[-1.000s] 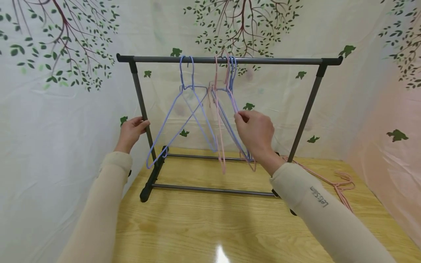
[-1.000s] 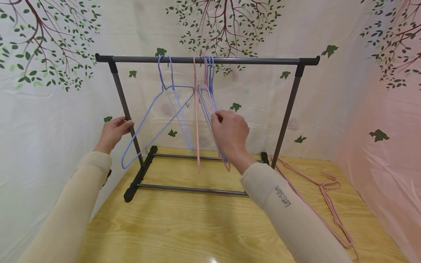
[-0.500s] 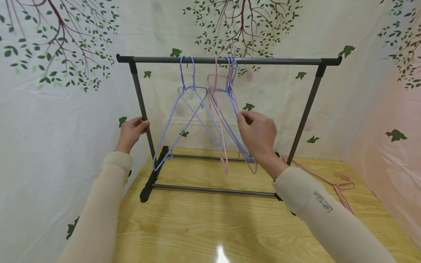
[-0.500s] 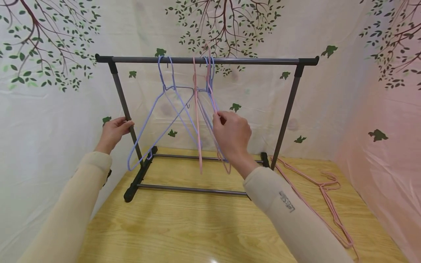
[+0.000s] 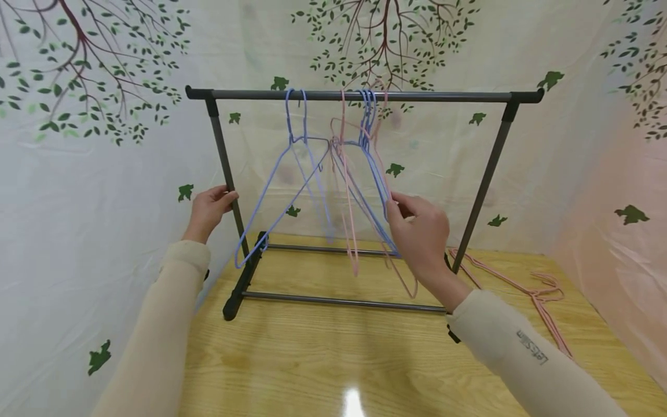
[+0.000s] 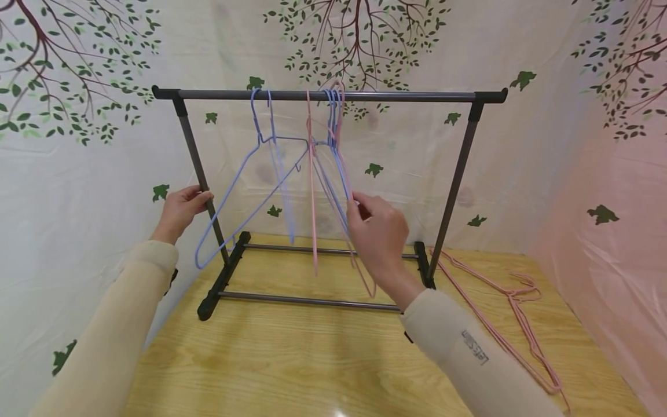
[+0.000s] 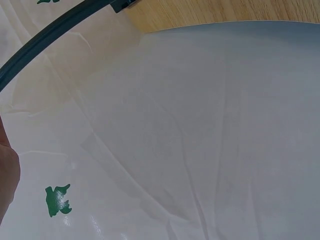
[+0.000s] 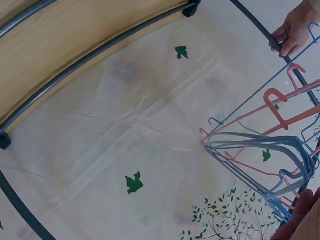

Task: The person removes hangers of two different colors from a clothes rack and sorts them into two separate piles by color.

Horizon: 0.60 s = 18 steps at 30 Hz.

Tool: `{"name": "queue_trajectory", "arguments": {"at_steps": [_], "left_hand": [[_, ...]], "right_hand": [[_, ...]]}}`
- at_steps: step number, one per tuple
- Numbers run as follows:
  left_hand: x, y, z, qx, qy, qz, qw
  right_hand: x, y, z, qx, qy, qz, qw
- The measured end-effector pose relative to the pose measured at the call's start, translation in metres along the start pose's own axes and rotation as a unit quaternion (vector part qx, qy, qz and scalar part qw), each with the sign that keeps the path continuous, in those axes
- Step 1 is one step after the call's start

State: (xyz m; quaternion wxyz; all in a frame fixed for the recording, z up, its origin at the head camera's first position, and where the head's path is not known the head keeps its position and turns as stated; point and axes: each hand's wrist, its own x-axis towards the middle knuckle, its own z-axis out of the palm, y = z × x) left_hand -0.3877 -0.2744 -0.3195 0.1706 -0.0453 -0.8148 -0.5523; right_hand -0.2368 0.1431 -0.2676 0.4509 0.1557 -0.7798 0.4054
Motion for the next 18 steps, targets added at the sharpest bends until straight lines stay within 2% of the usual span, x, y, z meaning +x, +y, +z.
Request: {"name": "queue_trajectory", "arguments": {"at_steps": [5,10,18], "left_hand": [[0.0,0.0,0.0,0.004,0.0,0.002,1.0],[0.0,0.0,-0.001,-0.009,-0.002,0.004,1.0],[0.001,-0.001,-0.001,-0.025,-0.005,-0.008,0.9996]], "right_hand": [[-0.014,0.007,-0.004,0.007,0.019,-0.025,0.9995],[-0.025,0.014,-0.007,0.037,0.042,-0.044,0.9975],[-0.039,0.024,-0.014,0.08,0.077,-0.097,0.9891]]}}
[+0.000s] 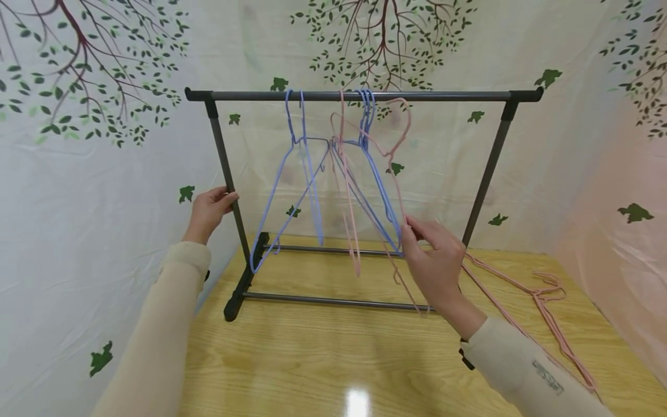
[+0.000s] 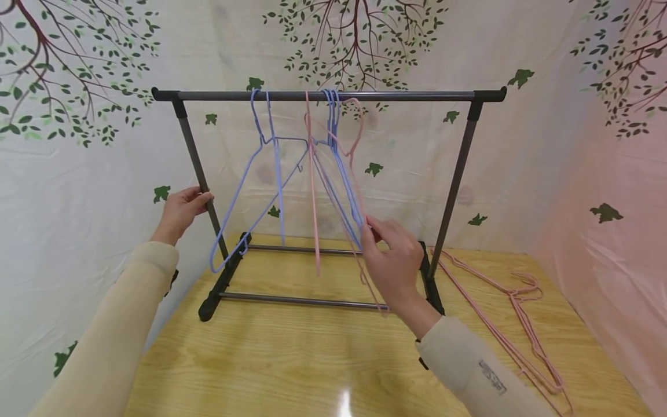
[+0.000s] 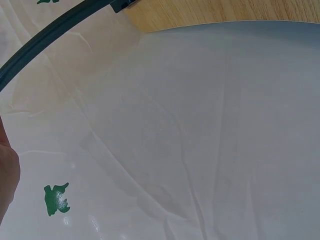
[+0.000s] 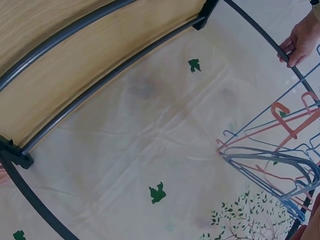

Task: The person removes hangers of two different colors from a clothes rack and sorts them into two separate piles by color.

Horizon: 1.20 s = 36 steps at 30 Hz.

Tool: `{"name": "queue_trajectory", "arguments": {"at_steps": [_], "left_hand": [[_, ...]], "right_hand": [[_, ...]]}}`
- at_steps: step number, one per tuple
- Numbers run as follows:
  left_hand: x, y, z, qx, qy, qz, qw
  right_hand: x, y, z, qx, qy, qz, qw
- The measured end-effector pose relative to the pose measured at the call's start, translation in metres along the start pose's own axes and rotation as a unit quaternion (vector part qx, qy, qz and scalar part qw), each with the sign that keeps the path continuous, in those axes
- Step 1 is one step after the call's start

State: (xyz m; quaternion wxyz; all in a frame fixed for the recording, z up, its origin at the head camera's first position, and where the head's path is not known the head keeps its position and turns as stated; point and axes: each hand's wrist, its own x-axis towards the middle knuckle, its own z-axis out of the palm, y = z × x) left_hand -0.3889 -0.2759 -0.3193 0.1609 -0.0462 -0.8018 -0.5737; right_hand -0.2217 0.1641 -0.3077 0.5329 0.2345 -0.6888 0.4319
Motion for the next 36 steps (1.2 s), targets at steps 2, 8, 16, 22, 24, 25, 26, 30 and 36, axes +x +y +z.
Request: {"name": "queue_trajectory", "arguments": {"at_steps": [2,8,16,22,24,25,26,30,36], "left_hand": [[0.0,0.001,0.0,0.001,0.0,-0.003,1.0],[-0.006,0.01,0.001,0.003,-0.004,-0.005,1.0],[0.0,0.001,0.001,0.018,0.002,-0.002,0.9998],[0.002,-0.002,0.001,0.016,-0.003,0.001,0.9999],[0.003,-0.002,0.001,0.013,-0.003,0.0,0.9999],[0.003,-0.002,0.001,0.011,-0.002,-0.002,0.9999],[0.003,-0.002,0.001,0.011,-0.002,-0.002,0.9999],[0.003,-0.002,0.001,0.007,0.0,-0.003,1.0],[0.004,-0.002,0.001,0.014,0.001,0.0,0.9999]], "right_hand": [[-0.003,0.002,-0.002,0.011,0.01,-0.012,0.9998],[-0.016,0.006,-0.008,0.017,0.044,-0.035,0.9983],[-0.025,0.002,-0.018,0.005,0.079,-0.054,0.9954],[-0.03,-0.004,-0.03,0.02,0.087,-0.052,0.9947],[-0.032,-0.006,-0.035,0.018,0.093,-0.05,0.9943],[-0.033,-0.007,-0.037,0.018,0.095,-0.049,0.9941],[-0.033,-0.007,-0.04,0.017,0.098,-0.049,0.9938],[-0.036,-0.007,-0.05,0.026,0.118,-0.061,0.9908],[-0.034,-0.001,-0.06,0.067,0.162,-0.071,0.982]]}}
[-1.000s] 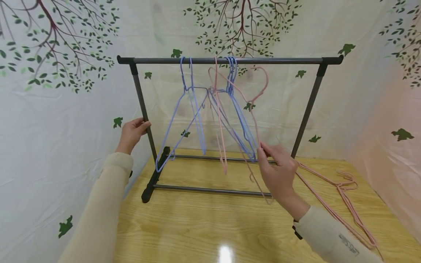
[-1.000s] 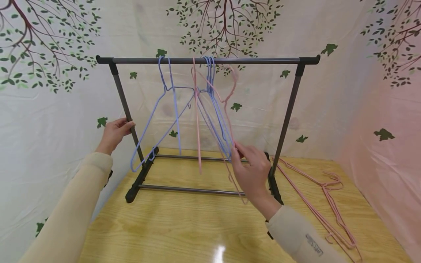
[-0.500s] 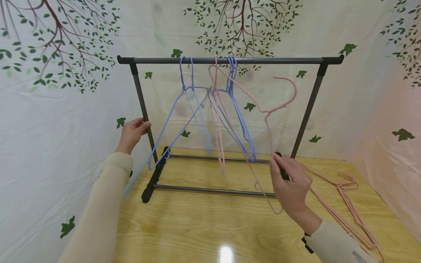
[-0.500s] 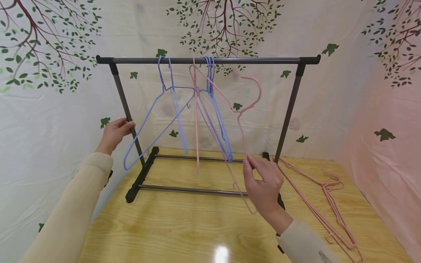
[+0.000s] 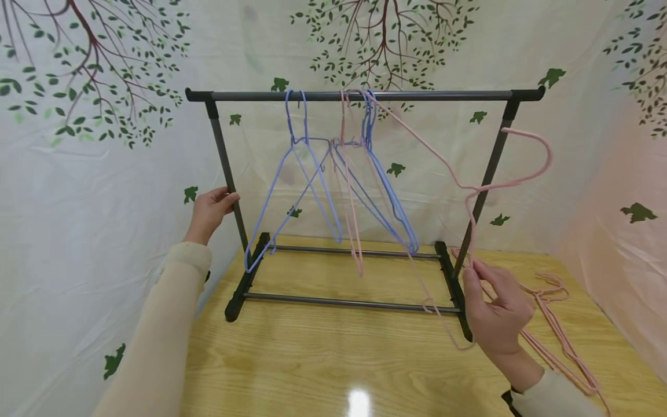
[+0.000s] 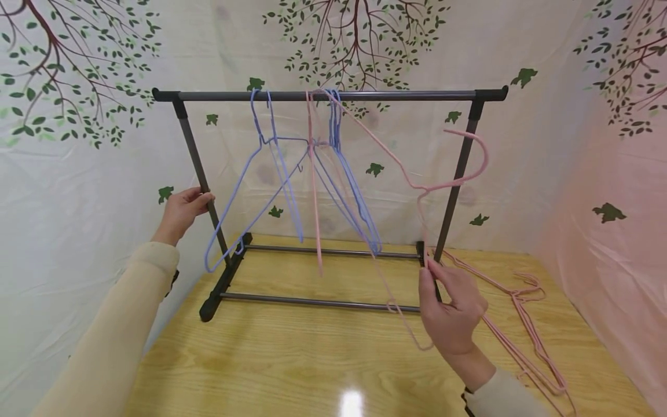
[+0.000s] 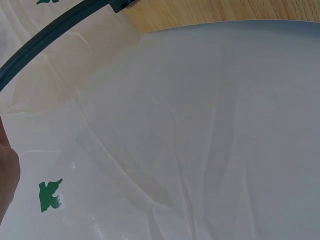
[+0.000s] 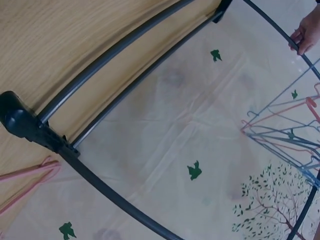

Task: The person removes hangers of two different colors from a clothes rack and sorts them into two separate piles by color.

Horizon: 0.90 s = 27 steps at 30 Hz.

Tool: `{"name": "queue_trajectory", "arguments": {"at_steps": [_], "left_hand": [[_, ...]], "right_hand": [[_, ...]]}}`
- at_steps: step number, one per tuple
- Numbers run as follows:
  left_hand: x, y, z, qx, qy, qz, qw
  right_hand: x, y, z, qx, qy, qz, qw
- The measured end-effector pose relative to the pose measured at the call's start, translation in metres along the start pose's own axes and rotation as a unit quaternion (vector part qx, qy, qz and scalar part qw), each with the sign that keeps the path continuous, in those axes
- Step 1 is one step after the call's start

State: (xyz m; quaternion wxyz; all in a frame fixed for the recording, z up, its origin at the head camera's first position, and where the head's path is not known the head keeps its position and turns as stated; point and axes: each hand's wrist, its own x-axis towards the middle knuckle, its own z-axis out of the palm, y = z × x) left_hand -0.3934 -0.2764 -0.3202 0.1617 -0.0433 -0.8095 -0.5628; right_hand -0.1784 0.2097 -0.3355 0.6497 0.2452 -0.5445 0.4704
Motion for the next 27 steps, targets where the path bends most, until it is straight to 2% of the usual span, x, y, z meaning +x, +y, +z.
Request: {"name": "queue_trajectory", "arguments": {"at_steps": [7,11,14,20,27], "left_hand": [[0.0,-0.001,0.0,0.019,-0.001,-0.017,0.9997],[-0.002,0.0,0.001,0.021,-0.002,-0.023,0.9995],[-0.003,0.002,0.0,0.02,-0.003,-0.021,0.9996],[-0.004,0.003,-0.001,0.019,-0.002,-0.016,0.9997],[-0.005,0.004,-0.001,0.018,-0.003,-0.018,0.9997]], "right_hand": [[0.017,0.0,-0.001,0.043,0.057,0.017,0.9973],[0.033,0.0,0.0,0.027,0.099,0.022,0.9944],[0.045,0.002,-0.001,-0.001,0.125,0.018,0.992],[0.065,0.014,-0.013,-0.062,0.147,0.017,0.987],[0.083,0.038,-0.04,-0.141,0.14,0.009,0.98]]}}
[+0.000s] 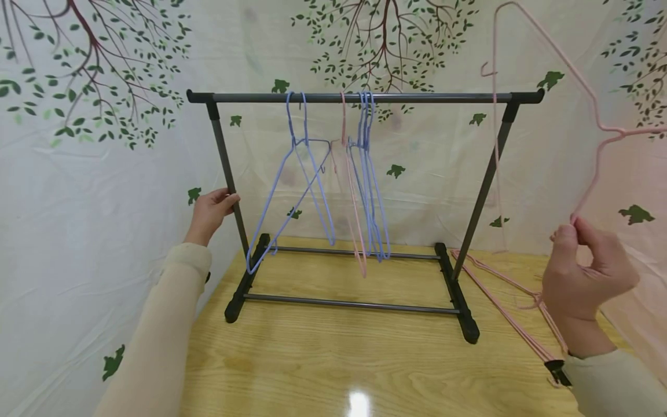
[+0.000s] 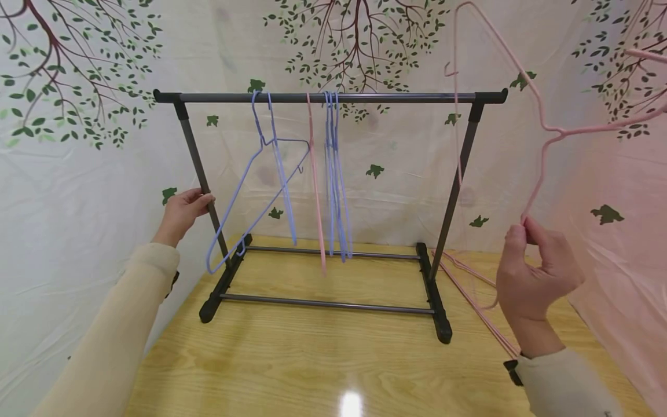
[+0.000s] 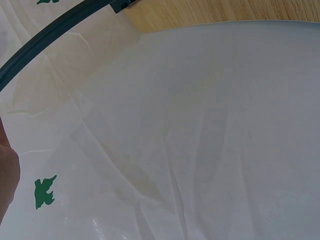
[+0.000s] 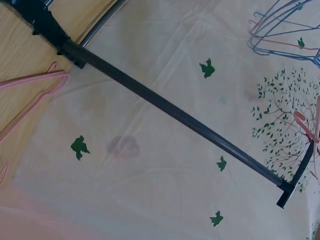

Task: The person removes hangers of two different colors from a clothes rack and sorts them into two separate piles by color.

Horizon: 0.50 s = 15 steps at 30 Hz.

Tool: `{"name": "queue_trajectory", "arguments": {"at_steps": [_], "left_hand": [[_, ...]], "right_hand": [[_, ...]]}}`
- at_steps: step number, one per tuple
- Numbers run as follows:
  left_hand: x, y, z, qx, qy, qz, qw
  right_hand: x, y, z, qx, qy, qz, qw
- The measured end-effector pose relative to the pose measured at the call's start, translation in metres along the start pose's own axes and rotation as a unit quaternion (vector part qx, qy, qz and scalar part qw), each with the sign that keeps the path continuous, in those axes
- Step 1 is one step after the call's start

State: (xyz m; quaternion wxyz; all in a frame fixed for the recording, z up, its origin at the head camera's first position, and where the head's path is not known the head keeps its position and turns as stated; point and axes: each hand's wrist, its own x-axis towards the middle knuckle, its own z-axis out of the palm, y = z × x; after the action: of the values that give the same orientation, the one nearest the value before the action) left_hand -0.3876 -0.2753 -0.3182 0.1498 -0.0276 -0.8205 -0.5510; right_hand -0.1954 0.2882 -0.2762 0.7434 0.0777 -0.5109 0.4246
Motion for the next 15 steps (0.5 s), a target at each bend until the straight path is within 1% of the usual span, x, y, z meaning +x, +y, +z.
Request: {"name": "queue_trajectory", "arguments": {"at_steps": [3,8,11,13,15], "left_hand": [[0.001,0.0,0.0,0.001,-0.001,0.005,1.0],[0.002,-0.001,0.0,-0.001,0.001,0.01,1.0],[0.002,-0.001,-0.001,0.001,0.0,0.004,1.0],[0.002,-0.001,-0.001,0.0,0.0,0.001,1.0],[0.002,0.0,0.0,0.001,0.0,-0.002,1.0]], "right_hand": [[0.009,0.008,-0.007,-0.025,-0.003,0.002,0.9997],[0.021,0.014,-0.014,-0.045,-0.004,0.01,0.9989],[0.026,0.019,-0.021,-0.049,-0.009,0.036,0.9981],[0.028,0.023,-0.027,-0.064,-0.018,0.061,0.9959],[0.031,0.026,-0.033,-0.092,-0.027,0.08,0.9921]]}}
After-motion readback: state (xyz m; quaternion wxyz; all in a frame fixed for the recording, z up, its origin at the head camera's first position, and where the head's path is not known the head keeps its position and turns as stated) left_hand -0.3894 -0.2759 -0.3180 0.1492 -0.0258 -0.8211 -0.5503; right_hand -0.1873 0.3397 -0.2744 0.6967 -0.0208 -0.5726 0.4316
